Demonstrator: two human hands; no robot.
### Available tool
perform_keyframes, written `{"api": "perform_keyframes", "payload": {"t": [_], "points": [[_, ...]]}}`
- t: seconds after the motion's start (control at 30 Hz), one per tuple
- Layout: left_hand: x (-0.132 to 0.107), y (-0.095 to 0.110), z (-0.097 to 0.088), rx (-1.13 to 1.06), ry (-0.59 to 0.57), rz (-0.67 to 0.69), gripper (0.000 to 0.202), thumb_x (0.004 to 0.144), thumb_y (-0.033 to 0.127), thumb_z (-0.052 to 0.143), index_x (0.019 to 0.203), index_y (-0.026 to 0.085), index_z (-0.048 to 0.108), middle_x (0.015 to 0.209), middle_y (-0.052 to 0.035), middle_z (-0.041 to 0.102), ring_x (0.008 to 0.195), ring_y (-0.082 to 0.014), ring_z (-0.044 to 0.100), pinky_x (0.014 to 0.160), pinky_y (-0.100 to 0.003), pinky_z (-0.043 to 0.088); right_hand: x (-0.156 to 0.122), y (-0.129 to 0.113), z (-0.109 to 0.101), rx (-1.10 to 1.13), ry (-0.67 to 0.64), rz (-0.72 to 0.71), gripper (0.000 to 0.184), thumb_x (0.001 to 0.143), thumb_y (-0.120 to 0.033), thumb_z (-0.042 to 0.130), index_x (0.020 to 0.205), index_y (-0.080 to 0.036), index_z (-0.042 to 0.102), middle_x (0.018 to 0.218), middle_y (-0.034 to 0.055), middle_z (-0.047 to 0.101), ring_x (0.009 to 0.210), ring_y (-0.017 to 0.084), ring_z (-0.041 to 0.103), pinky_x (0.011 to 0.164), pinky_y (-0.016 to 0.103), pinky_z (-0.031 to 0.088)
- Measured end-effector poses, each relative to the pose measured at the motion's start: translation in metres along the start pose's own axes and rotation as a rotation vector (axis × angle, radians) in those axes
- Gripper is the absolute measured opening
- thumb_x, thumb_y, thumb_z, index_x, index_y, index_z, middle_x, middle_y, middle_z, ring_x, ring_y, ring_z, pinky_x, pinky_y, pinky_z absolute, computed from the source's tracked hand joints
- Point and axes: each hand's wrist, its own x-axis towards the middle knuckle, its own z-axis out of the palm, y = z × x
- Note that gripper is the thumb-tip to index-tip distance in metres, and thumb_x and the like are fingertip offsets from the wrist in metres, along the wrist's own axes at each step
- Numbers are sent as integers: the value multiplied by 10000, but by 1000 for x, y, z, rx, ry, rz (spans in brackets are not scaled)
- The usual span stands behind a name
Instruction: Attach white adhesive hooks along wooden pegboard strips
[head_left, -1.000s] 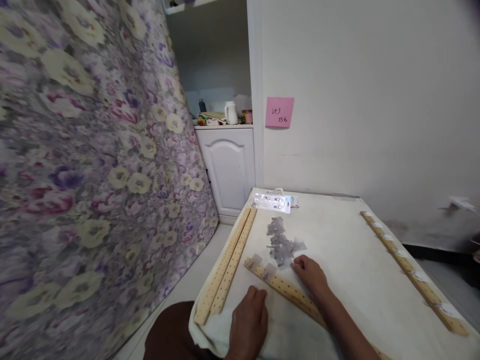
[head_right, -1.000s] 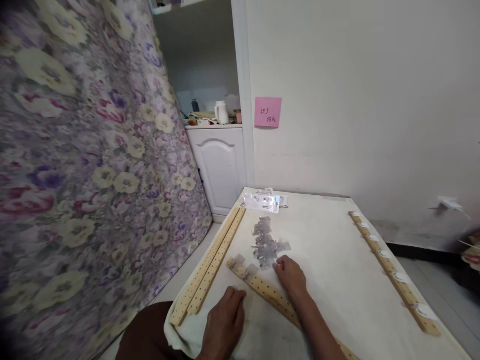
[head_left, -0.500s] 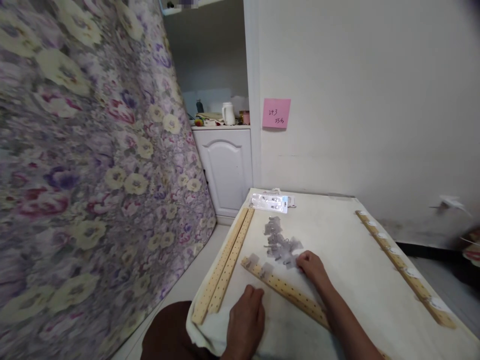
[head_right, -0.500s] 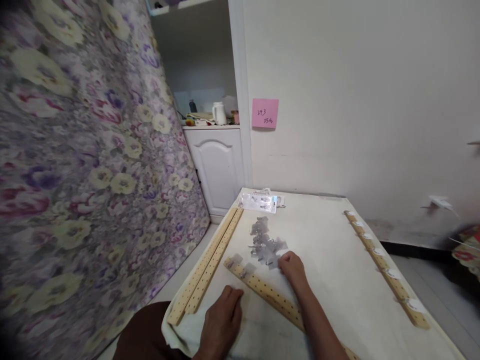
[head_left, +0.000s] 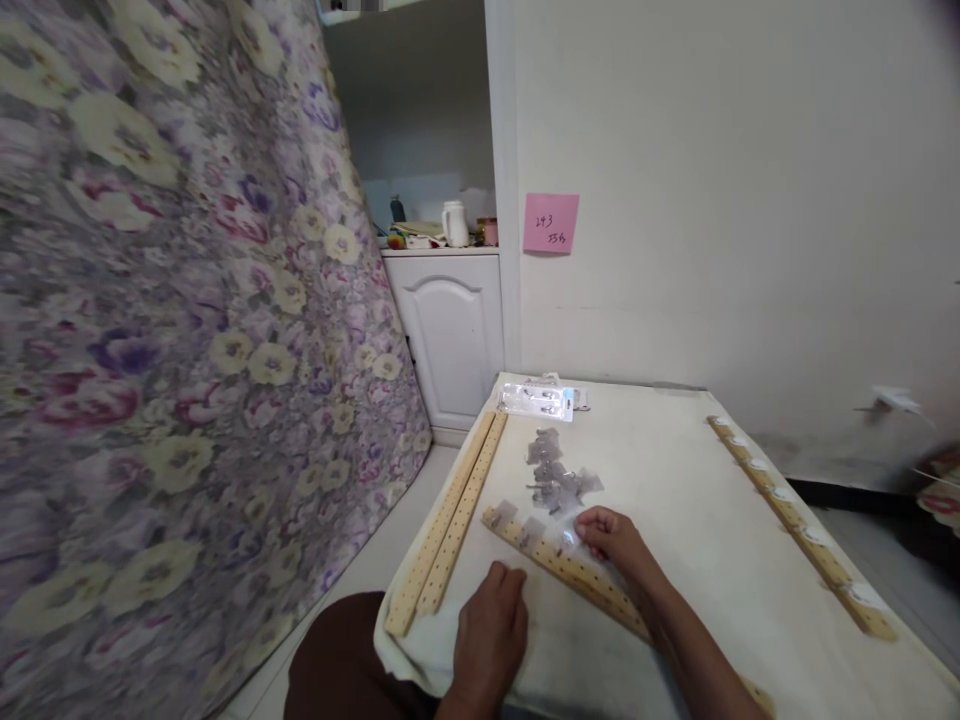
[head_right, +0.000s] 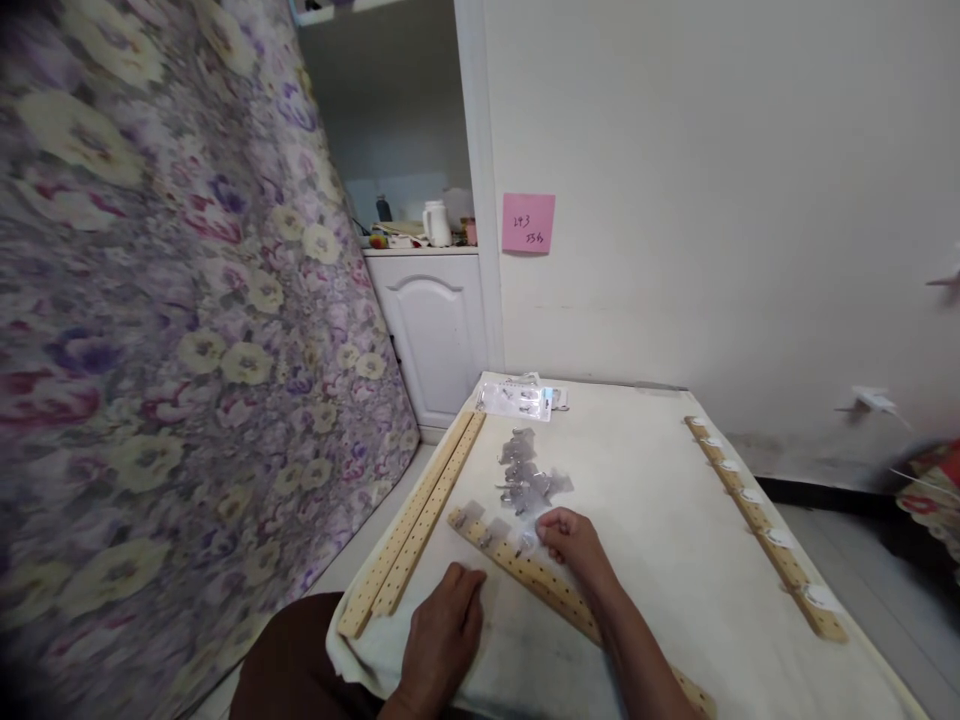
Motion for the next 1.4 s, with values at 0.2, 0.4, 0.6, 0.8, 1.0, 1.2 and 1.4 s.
{"api": "perform_keyframes", "payload": {"t": [0.2,0.4,0.6,0.8,1.0,1.2,1.4], "points": [[0,1,2,14,-7,-14,255,884,126,347,977,260,543,890,-1,498,835,-138,548,726,-237,397,8,6,12,23,-91,45,200,594,-338,648,682,-166,596,537,-52,540,447,79,424,457,217,312],[1,1,0,40,-50,-20,265,880,128,349,1001,260,545,909,-5,501,845,-142,541,729,-248,400,8,7,10,32,-130,71,172,605,-287,665,694,-148,619,567,-45,552,464,68,428,464,208,314],[-7,13,11,85,-137,37,469,813,94,406,1241,277,461,1019,-27,535,939,-179,519,790,-285,421,4,15,7,-58,-112,70,140,652,-276,616,701,-144,616,516,-49,520,441,75,426,435,208,299],[-10,26,21,91,-183,-4,572,801,69,388,1349,230,374,1068,-54,540,976,-191,498,842,-305,421,4,18,9,-121,-67,53,104,653,-240,599,700,-148,608,525,-42,536,448,84,455,449,216,340],[-8,28,17,132,-233,-31,595,801,70,391,1361,268,364,1072,-41,534,965,-192,492,822,-315,411,5,20,10,-115,-59,57,93,660,-233,588,703,-151,603,537,-37,543,461,94,475,465,224,364],[-8,29,18,154,-237,-27,630,792,64,402,1370,308,340,1059,-26,524,957,-187,482,806,-312,396,4,20,8,-137,-67,56,104,669,-240,582,711,-150,611,544,-37,542,469,94,469,479,228,362],[-8,29,17,168,-234,-13,638,800,71,402,1384,313,315,1042,-27,514,942,-189,477,781,-312,389,2,17,8,-128,-62,38,110,674,-245,579,714,-148,611,543,-39,536,484,97,473,485,225,360]]}}
